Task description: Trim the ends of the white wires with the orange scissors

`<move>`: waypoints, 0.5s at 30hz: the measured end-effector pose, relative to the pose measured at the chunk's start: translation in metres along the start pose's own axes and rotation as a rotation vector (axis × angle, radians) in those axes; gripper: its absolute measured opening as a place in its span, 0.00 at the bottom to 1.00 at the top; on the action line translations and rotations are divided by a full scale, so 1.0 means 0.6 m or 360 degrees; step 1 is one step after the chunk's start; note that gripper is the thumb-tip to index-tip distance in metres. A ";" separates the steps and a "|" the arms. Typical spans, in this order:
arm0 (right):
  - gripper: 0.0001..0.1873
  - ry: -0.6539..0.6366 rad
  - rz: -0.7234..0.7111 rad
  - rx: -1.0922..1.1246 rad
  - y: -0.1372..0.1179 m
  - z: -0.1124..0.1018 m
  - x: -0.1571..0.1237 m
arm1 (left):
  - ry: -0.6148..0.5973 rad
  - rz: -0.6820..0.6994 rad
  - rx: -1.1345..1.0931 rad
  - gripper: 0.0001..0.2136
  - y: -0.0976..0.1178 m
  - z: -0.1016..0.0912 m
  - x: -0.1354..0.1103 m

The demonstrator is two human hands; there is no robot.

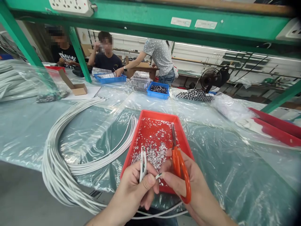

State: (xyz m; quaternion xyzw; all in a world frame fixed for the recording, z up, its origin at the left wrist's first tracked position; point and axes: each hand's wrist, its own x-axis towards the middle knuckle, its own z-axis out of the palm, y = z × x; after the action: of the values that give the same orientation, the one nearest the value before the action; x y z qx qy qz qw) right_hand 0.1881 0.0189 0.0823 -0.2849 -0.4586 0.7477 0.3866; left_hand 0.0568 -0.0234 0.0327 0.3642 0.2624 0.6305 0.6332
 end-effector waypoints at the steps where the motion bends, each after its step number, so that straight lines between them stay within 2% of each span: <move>1: 0.19 -0.0010 0.0003 0.0025 -0.001 0.002 0.000 | -0.0004 0.0028 -0.0010 0.06 -0.002 -0.002 0.000; 6: 0.19 -0.0059 0.0014 0.0095 0.000 0.002 0.000 | -0.0042 0.0141 -0.0047 0.01 -0.010 -0.007 0.002; 15: 0.20 -0.0055 0.0106 0.0104 0.006 -0.006 0.000 | -0.0011 0.0128 0.0001 0.03 -0.008 -0.006 0.004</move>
State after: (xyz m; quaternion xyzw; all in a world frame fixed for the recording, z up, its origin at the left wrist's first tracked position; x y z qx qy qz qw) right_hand 0.1896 0.0197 0.0776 -0.2742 -0.4309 0.7796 0.3625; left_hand 0.0572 -0.0201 0.0273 0.3769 0.2454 0.6542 0.6081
